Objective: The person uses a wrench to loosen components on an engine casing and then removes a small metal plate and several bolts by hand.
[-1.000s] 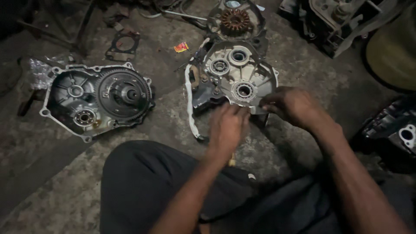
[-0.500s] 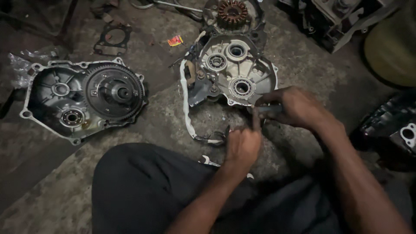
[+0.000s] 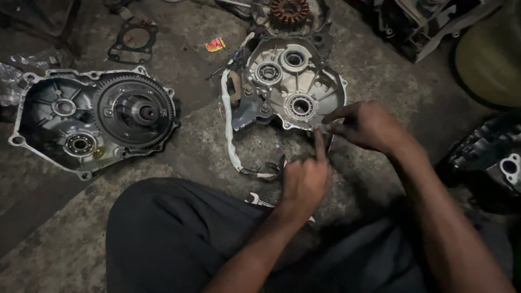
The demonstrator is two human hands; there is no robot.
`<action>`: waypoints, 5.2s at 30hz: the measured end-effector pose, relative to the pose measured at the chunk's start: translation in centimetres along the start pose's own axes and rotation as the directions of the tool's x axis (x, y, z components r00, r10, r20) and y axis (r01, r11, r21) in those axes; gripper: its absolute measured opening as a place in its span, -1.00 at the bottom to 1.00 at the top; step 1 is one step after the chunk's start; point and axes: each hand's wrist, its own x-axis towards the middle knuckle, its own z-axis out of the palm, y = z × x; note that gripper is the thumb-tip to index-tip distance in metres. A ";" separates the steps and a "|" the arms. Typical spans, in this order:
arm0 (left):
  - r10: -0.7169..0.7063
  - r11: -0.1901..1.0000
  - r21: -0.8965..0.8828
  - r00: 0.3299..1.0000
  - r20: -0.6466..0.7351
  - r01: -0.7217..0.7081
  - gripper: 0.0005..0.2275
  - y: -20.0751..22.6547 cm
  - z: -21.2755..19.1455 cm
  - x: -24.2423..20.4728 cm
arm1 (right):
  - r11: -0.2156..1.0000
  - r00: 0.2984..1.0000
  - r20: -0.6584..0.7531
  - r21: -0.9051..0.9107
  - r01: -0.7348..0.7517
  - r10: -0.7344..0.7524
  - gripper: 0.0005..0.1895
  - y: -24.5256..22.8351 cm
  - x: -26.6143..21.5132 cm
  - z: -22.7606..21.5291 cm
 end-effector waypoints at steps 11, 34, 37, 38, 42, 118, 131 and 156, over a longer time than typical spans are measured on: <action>0.003 0.999 0.051 0.983 -0.181 0.006 -0.22 -0.1 0.7 -0.2 | 0.982 0.995 -0.010 -0.162 0.093 -0.096 -0.72 -2.0 0.2 -0.2; -0.071 0.996 -0.053 0.997 -0.023 0.070 -0.07 -0.1 -1.6 -0.7 | 0.990 0.989 -0.057 -0.049 0.133 -0.136 -0.71 -2.2 0.5 1.0; -0.076 0.996 -0.051 0.996 0.035 0.078 -0.04 0.3 -1.5 -0.7 | 0.983 0.982 -0.059 -0.047 0.179 -0.181 -0.69 -1.2 0.0 1.1; -0.091 0.994 -0.061 0.996 0.019 0.092 -0.05 0.3 -1.2 -0.7 | 0.980 0.978 -0.078 -0.069 0.187 -0.192 -0.68 -1.4 0.6 1.6; -0.036 0.999 -0.002 0.994 -0.107 0.036 -0.13 -0.6 -0.6 -0.9 | 0.989 0.990 -0.050 -0.067 0.128 -0.132 -0.69 -1.3 0.5 1.7; -0.460 0.885 -0.199 0.724 -0.514 0.421 -0.57 -7.0 -8.4 1.3 | 0.940 0.926 -0.164 -0.024 0.340 -0.339 -0.65 -1.1 -1.7 1.0; -0.463 0.879 -0.151 0.730 -0.503 0.453 -0.32 -7.0 -8.1 2.0 | 0.911 0.929 -0.140 -0.290 0.293 -0.344 -0.72 -2.3 -1.8 0.9; -0.625 0.776 -0.365 0.705 -0.335 0.515 -0.39 -7.3 -10.2 2.4 | 0.941 0.964 -0.031 -0.225 0.251 -0.264 -0.75 -2.4 0.4 1.4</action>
